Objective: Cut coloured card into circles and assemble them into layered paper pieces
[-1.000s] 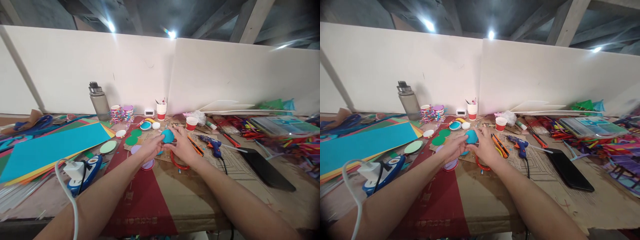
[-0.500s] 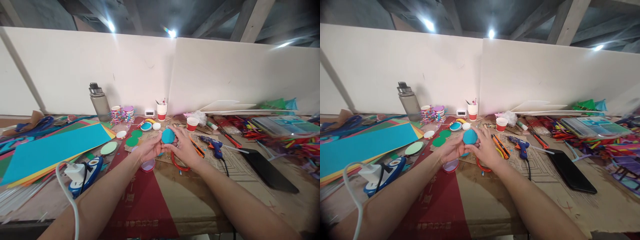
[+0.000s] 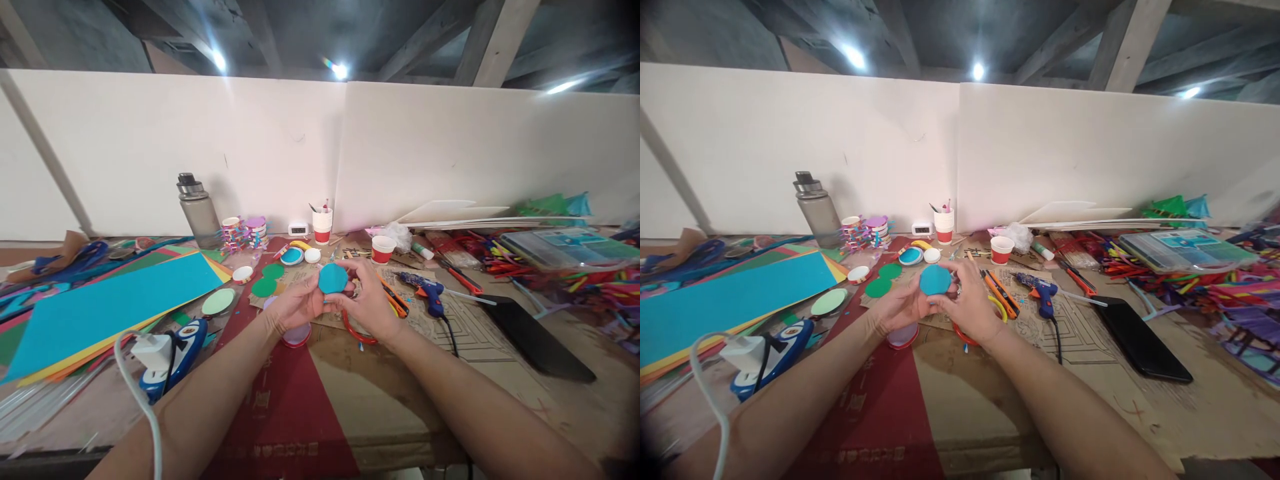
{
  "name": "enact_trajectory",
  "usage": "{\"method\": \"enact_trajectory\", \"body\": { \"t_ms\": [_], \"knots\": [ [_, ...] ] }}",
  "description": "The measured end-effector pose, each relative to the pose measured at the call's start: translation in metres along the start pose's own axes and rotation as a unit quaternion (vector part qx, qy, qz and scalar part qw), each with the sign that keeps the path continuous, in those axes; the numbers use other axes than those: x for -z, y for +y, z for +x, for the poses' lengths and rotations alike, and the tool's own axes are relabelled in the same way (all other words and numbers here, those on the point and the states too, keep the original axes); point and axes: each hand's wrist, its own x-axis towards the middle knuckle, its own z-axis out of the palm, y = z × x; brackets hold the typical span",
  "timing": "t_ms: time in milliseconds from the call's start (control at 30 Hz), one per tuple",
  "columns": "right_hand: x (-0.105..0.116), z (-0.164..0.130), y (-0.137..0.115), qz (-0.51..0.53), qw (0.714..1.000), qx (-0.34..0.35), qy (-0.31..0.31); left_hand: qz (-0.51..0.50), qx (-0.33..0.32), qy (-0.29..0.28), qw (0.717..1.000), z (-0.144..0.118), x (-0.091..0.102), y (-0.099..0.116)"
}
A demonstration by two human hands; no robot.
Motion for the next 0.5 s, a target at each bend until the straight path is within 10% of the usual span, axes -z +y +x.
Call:
{"method": "enact_trajectory", "body": {
  "t_ms": [267, 500],
  "knots": [
    [-0.001, 0.004, 0.008, 0.028, 0.998, -0.055, -0.021, 0.055, -0.008, 0.146, 0.988, 0.004, -0.006, 0.011],
    [-0.004, 0.006, 0.012, 0.115, 0.983, -0.129, -0.052, 0.073, 0.008, 0.16, 0.984, 0.004, -0.007, 0.016]
  ]
}}
